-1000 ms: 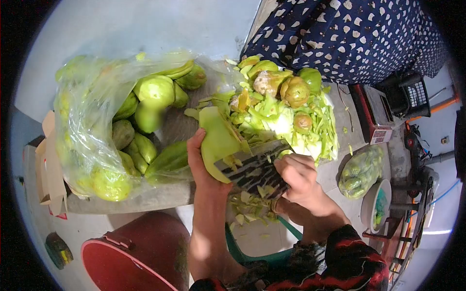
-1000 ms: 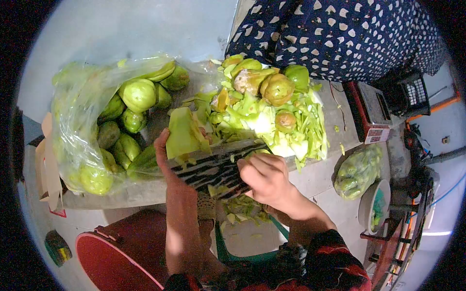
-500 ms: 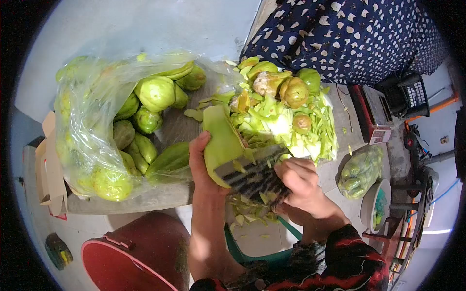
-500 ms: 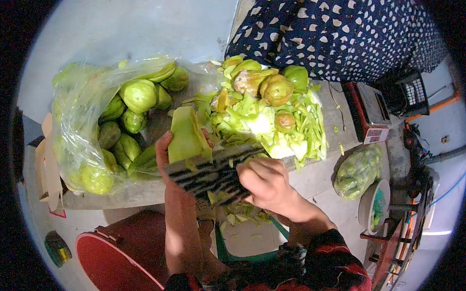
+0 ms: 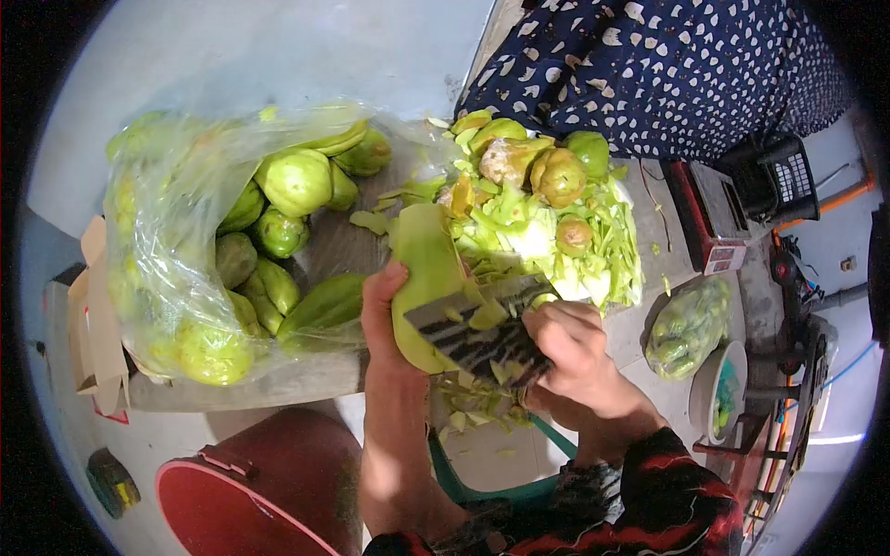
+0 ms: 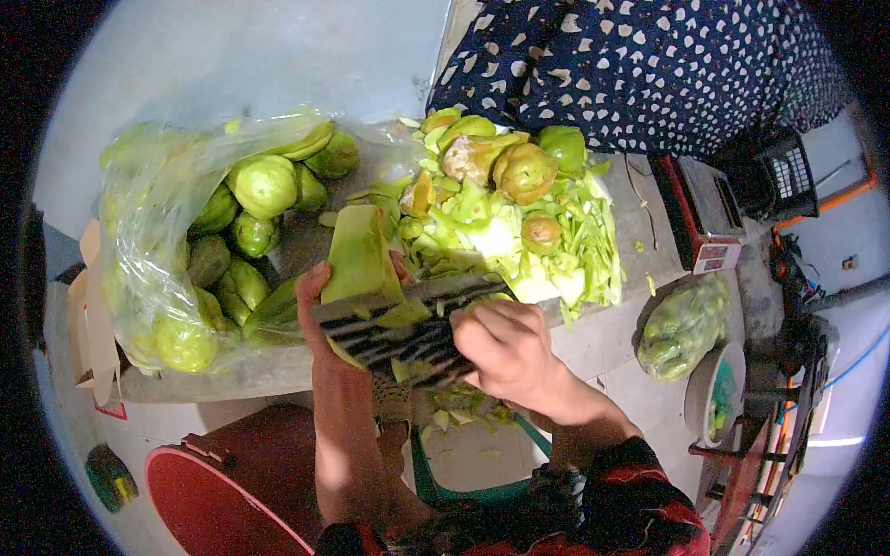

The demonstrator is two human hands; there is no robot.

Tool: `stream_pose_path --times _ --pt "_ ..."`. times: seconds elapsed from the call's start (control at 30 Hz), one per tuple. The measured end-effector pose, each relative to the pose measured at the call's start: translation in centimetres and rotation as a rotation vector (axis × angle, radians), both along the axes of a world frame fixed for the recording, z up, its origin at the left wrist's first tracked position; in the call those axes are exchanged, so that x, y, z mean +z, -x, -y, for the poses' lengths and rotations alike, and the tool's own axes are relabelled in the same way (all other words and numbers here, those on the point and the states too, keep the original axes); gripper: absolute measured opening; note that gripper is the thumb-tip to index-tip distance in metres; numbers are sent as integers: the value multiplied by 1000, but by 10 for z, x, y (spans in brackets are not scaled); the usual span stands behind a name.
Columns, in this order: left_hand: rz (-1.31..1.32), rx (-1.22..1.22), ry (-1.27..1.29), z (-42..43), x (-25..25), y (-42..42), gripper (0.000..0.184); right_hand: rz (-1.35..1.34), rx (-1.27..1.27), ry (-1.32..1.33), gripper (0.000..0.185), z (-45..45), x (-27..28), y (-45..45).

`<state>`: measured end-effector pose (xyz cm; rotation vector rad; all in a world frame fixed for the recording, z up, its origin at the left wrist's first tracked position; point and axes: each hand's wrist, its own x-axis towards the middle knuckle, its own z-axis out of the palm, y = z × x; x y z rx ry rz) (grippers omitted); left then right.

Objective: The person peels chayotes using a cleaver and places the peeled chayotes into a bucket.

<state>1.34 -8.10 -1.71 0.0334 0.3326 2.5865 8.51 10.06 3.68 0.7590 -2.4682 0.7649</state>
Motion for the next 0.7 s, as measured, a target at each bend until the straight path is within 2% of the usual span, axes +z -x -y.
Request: stream_pose_path --times 0.07,0.13,0.2,0.43,0.53,0.57,0.67,0.7 --pt "15 0 40 -3 -4 -4 60 65 -103 -65 35 -9 -17 8" --pt "18 2 76 -6 1 -8 65 107 -259 -60 37 -10 -35 21" --pt "37 -21 108 -7 13 -11 59 73 -270 -51 37 -8 -38 19" --pt "-7 -97 9 -8 7 -10 62 67 -274 -24 32 -16 -43 25" --pt "-67 -159 -50 -10 6 -12 61 325 -526 0 18 -26 -45 39" --pt "-69 -142 -55 -11 6 -9 61 298 -521 92 14 -26 -40 37" --pt "40 -8 -32 -12 5 -4 59 274 -540 99 13 -23 -27 35" --pt "151 62 -55 -11 2 0 63 318 -565 127 16 -21 -25 33"
